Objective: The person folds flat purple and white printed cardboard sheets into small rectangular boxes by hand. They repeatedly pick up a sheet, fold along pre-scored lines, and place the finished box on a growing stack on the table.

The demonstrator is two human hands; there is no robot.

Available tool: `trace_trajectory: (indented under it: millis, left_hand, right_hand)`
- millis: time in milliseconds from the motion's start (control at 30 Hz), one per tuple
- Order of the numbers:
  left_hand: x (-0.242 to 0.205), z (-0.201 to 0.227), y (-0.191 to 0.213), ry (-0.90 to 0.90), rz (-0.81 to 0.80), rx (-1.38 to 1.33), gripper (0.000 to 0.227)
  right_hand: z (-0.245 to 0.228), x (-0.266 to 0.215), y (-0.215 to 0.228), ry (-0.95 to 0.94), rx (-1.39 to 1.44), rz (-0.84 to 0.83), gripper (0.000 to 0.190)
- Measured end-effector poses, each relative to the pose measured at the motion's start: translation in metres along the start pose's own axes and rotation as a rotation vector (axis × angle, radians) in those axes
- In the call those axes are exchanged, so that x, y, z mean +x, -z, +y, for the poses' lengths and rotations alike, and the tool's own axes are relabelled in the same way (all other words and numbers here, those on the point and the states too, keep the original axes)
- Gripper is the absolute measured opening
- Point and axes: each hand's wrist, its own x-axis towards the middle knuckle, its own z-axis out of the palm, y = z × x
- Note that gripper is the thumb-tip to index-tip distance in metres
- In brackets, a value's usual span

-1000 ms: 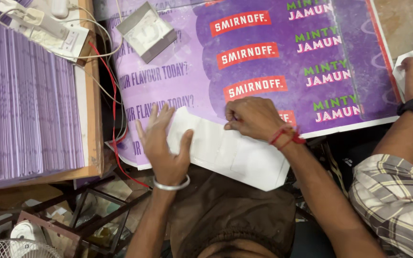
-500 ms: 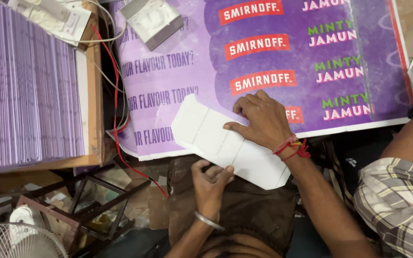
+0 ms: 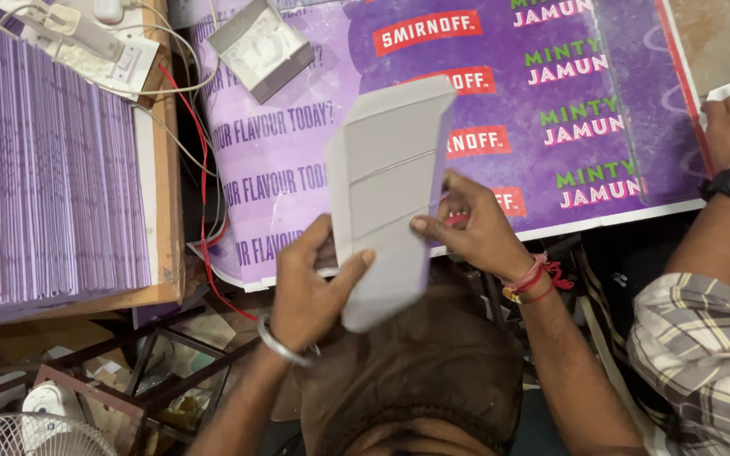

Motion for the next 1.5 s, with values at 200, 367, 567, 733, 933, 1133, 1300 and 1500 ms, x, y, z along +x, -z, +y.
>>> trace_trajectory:
  millis: [200, 367, 567, 733, 933, 1133, 1300, 1500]
  left_hand:
    - [0.033, 0.006, 0.007, 0.129, 0.055, 0.242, 0.033]
    - [0.033, -0.001, 0.020, 0.011, -0.182, 0.256, 0.048]
    - [0.045, 0.000, 0.042, 0.190, -0.277, 0.715, 0.035]
    - [0.086, -0.006, 0.052, 0.048, -0.463, 0.927, 0.048]
    - [0.130, -0.021, 0.037, 0.063, -0.592, 1.082, 0.055]
    - [0.111, -0.052, 0.038, -0.160, -0.449, 1.148, 0.036]
    - [0.044, -0.065, 0.021, -0.425, -0.131, 1.289, 0.047]
    - [0.018, -0.074, -0.028, -0.163, -0.002, 1.103, 0.087]
  right_hand:
    - [0.022, -0.019, -0.023, -0.049, 0.502, 0.207, 0.027]
    - [0.047, -0.035, -0.037, -0.127, 0.592, 0.396, 0.025]
    - [0.038, -0.038, -0.016, 0.138, 0.204, 0.647, 0.060]
    - [-0.018, -0.012, 0.018, 0.448, -0.698, 0.547, 0.095]
    - [-0.037, 0.063, 0.007, -0.037, -1.154, -0.309, 0.095]
    - [-0.012, 0.059, 0.003, 0.060, -1.131, -0.178, 0.062]
    - [-0.014, 0.030, -0.012, 0.261, -1.042, 0.042, 0.043]
    - [-0.001, 0.008, -0.021, 0.339, -1.072, 0.164, 0.038]
